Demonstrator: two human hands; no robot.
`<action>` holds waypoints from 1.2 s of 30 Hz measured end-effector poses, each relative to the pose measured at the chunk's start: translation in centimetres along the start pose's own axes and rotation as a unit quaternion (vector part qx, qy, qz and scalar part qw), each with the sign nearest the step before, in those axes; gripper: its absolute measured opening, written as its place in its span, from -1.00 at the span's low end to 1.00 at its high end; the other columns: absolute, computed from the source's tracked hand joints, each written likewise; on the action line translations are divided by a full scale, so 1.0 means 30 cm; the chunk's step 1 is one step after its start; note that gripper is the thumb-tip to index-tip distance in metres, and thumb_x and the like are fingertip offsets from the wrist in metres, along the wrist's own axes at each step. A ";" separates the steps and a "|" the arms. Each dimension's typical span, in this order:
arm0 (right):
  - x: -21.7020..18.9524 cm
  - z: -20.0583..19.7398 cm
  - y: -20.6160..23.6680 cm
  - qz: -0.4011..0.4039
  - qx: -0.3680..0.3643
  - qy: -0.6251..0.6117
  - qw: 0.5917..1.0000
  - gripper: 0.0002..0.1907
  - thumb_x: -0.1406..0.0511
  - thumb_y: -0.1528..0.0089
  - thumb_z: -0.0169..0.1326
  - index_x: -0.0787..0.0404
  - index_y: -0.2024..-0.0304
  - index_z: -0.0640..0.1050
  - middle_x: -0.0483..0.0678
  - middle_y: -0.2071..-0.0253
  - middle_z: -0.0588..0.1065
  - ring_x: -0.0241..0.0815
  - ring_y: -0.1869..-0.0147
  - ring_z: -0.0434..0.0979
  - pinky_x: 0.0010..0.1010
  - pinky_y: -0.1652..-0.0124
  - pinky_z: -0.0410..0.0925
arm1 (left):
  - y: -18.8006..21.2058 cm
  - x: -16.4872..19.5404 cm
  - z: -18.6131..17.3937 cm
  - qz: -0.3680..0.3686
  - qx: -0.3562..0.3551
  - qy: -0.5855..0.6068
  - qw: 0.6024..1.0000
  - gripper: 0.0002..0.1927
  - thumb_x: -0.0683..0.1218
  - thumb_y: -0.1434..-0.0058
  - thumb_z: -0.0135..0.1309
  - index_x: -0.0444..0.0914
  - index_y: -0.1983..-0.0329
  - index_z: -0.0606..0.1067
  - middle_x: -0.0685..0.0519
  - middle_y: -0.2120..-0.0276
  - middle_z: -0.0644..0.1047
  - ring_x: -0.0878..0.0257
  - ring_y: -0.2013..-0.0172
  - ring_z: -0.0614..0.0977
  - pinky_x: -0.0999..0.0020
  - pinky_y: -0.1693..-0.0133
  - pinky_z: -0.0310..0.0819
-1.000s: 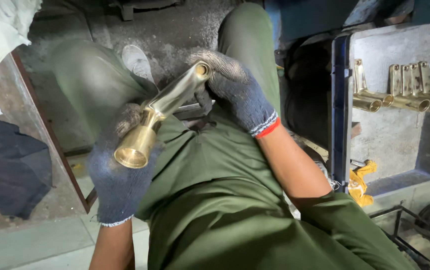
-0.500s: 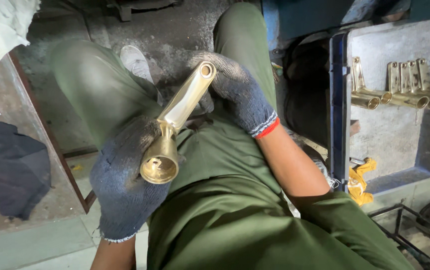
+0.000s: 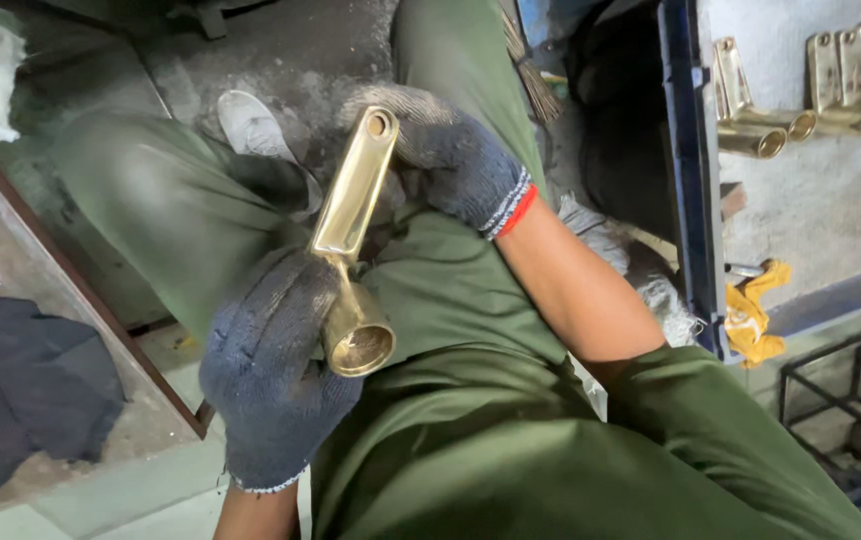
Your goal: The person sits on the floor and uses a grinding machine to smooth the edges of brass-colored metal parts. They hold each part with gloved hands, rotating it against the spinning wheel to grind different sides, and then place the finished pieces on a nearby tray.
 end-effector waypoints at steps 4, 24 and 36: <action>0.035 -0.008 0.016 0.103 0.043 -0.359 0.927 -0.48 0.26 -0.36 0.24 0.28 -0.31 0.43 -0.06 -0.17 0.50 -0.21 -0.25 0.48 -0.33 -0.25 0.39 | -0.019 0.016 0.026 0.010 -0.011 0.007 1.000 -0.62 -0.13 -0.09 0.36 -0.27 0.03 0.56 -0.12 0.00 0.60 -0.08 -0.08 0.65 0.10 -0.12 0.53; 0.106 -0.084 0.039 0.080 0.056 -0.474 0.875 -0.42 0.32 -0.28 0.31 0.26 -0.32 0.44 -0.01 -0.15 0.56 -0.09 -0.24 0.55 -0.23 -0.25 0.41 | -0.040 0.031 0.098 -0.002 -0.012 0.022 1.000 -0.55 -0.16 -0.07 0.46 -0.26 0.01 0.53 -0.13 -0.01 0.60 -0.07 -0.04 0.66 0.15 -0.11 0.55; 0.084 -0.076 0.056 0.085 0.063 -0.411 0.906 -0.41 0.27 -0.31 0.26 0.21 -0.35 0.40 -0.06 -0.21 0.49 -0.14 -0.29 0.50 -0.23 -0.26 0.43 | -0.043 0.039 0.072 0.004 -0.025 0.014 1.000 -0.59 -0.14 -0.04 0.40 -0.28 0.05 0.56 -0.15 -0.01 0.61 -0.06 0.02 0.65 0.13 -0.04 0.53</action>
Point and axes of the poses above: each hand's wrist, its own y-axis away from the middle knuckle, its own z-axis out of the palm, x = y × z, the point moved 1 cm from there along -y, towards the middle knuckle
